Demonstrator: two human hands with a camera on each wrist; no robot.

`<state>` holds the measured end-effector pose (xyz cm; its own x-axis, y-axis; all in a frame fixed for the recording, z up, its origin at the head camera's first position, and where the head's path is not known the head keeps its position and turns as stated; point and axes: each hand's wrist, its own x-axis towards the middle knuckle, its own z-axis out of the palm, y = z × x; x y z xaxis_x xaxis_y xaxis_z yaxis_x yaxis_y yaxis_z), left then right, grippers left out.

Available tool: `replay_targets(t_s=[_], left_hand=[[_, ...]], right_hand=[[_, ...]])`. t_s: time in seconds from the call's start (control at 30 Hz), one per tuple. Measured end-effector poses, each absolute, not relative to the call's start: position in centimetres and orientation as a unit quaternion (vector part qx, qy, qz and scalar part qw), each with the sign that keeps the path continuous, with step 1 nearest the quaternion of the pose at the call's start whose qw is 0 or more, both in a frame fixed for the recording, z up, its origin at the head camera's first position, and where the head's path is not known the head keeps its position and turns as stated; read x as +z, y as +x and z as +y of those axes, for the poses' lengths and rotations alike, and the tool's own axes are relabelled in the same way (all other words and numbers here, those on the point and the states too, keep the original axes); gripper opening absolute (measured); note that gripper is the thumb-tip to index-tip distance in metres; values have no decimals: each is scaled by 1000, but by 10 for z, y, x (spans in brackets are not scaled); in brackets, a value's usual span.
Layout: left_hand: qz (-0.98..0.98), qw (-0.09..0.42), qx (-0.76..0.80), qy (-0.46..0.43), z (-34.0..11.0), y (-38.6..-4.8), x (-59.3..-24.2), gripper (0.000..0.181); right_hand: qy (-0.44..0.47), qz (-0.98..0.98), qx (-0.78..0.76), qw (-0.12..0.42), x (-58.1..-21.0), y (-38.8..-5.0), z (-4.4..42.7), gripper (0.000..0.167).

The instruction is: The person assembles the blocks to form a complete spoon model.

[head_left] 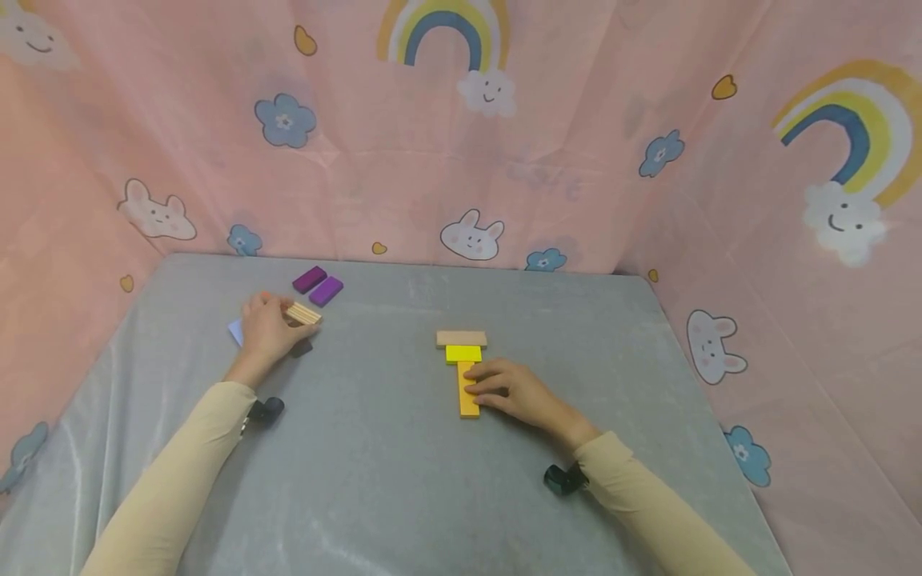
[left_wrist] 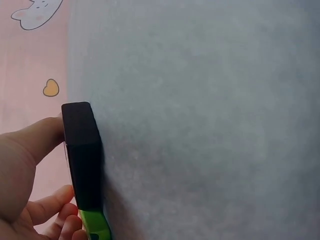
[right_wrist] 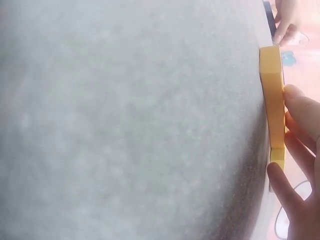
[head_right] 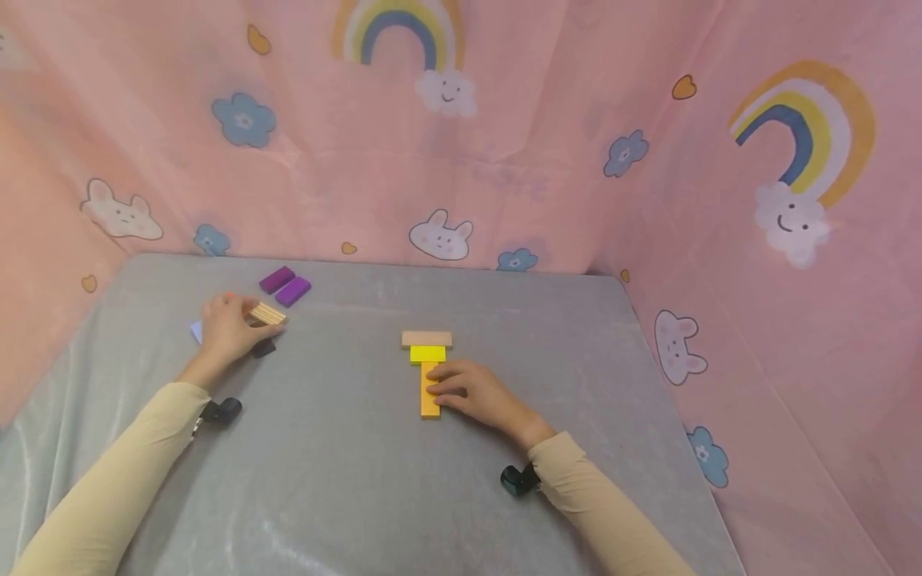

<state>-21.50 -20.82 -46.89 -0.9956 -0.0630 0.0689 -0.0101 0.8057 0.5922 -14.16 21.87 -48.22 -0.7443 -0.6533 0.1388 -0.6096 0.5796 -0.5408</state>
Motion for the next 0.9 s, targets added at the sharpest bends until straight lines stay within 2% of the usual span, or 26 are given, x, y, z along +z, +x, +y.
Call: replay_targets(t_s=[0.57,0.77,0.9], left_hand=[[-948,37,-315,35,-207,-215,-469,69],[-949,60,-310,13,-198,-209,-467,68],[-944,47,-327,-4,-185,-206,-461,70]], right_hand=[[-370,887,-276,9,-482,-141,217,21],[-375,885,-275,6,-481,-143,216,21],[-381,884,-272,0,-481,-145,216,22]])
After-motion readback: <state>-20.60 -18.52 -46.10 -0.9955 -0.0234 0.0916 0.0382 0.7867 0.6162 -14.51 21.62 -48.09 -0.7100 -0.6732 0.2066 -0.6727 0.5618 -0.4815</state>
